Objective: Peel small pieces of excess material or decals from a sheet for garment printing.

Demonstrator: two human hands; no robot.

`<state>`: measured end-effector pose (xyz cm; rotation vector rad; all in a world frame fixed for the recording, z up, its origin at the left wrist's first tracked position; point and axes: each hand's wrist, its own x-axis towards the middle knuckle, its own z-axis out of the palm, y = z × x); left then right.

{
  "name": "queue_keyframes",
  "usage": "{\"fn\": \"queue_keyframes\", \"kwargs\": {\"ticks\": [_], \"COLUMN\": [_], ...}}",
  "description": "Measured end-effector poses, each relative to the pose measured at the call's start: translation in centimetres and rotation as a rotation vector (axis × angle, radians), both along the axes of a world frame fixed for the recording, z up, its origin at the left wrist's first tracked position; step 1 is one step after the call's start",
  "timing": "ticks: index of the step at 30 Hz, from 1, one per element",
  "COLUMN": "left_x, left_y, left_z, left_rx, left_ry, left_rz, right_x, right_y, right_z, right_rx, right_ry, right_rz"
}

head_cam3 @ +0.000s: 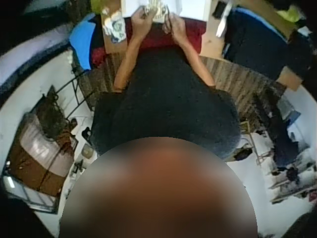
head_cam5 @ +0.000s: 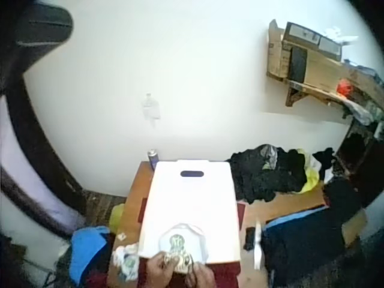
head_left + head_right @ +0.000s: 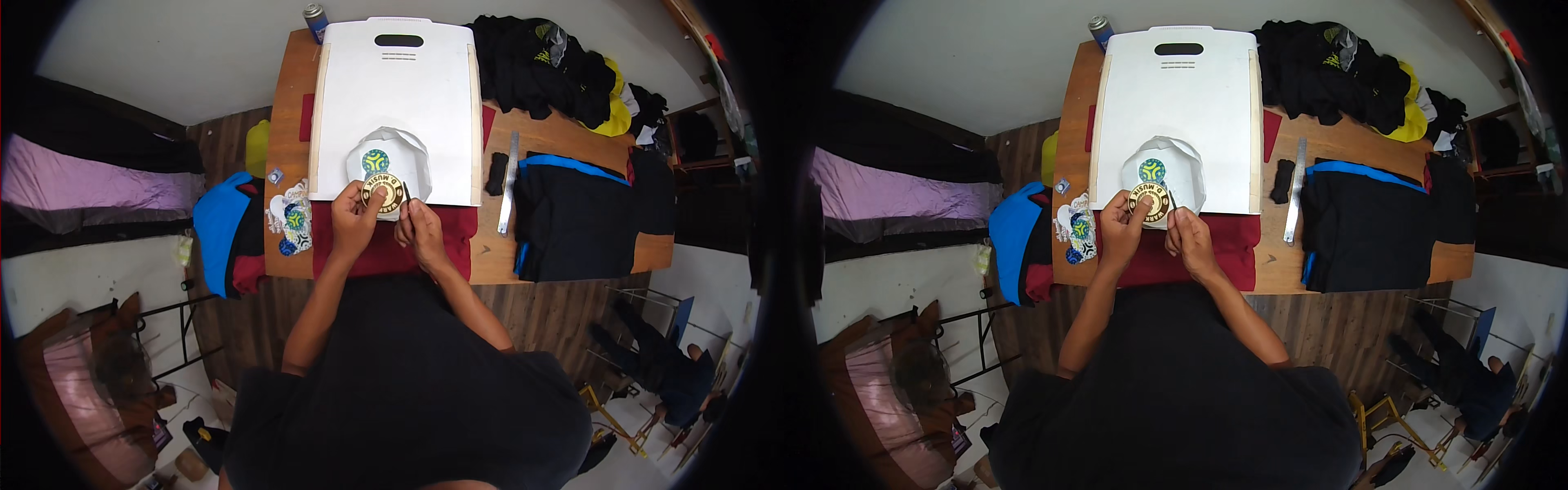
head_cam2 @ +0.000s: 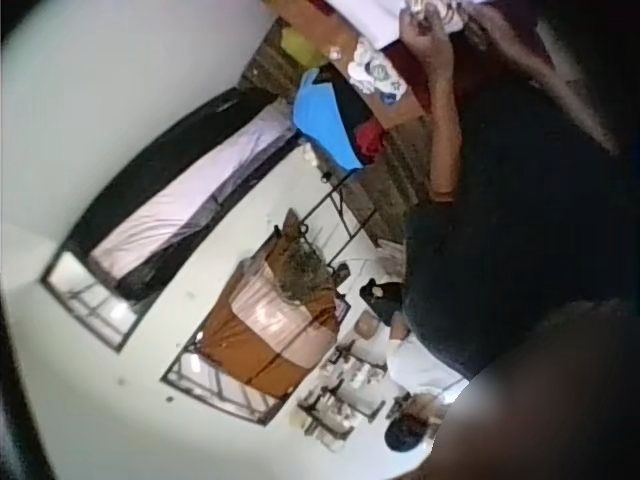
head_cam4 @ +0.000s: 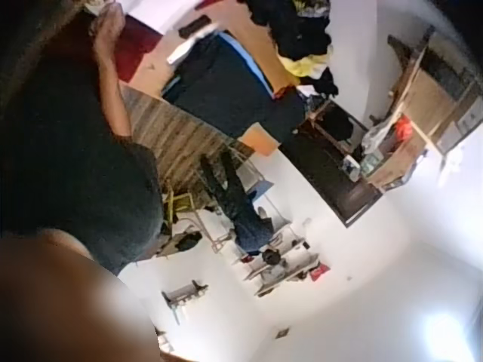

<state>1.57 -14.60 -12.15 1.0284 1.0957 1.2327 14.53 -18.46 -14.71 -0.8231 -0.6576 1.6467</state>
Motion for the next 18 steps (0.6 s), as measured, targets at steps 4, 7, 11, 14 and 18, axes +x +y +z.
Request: {"fn": "queue_keyframes", "kwargs": {"ticks": [4, 7, 11, 14, 18], "left_x": [-0.09, -0.21, -0.39, -0.32, -0.29], "left_y": [0.03, 0.05, 0.11, 0.14, 0.12], "left_z": [0.05, 0.05, -0.46, -0.3, -0.17], "left_rx": [-0.011, -0.015, -0.017, -0.017, -0.018], "left_ry": [0.005, 0.002, -0.005, -0.015, -0.012], "left_rz": [-0.001, -0.02, -0.037, -0.042, -0.041], "right_x": [0.25, 0.32, 0.36, 0.35, 0.36], "right_y": [0.03, 0.11, 0.13, 0.08, 0.1], "right_z": [-0.03, 0.19, 0.34, 0.39, 0.2], "right_rx": [-0.015, 0.005, 0.003, 0.006, 0.002], "right_ry": [0.017, 0.011, 0.01, 0.005, 0.003], "right_rz": [-0.002, 0.023, 0.041, 0.049, 0.051]}}
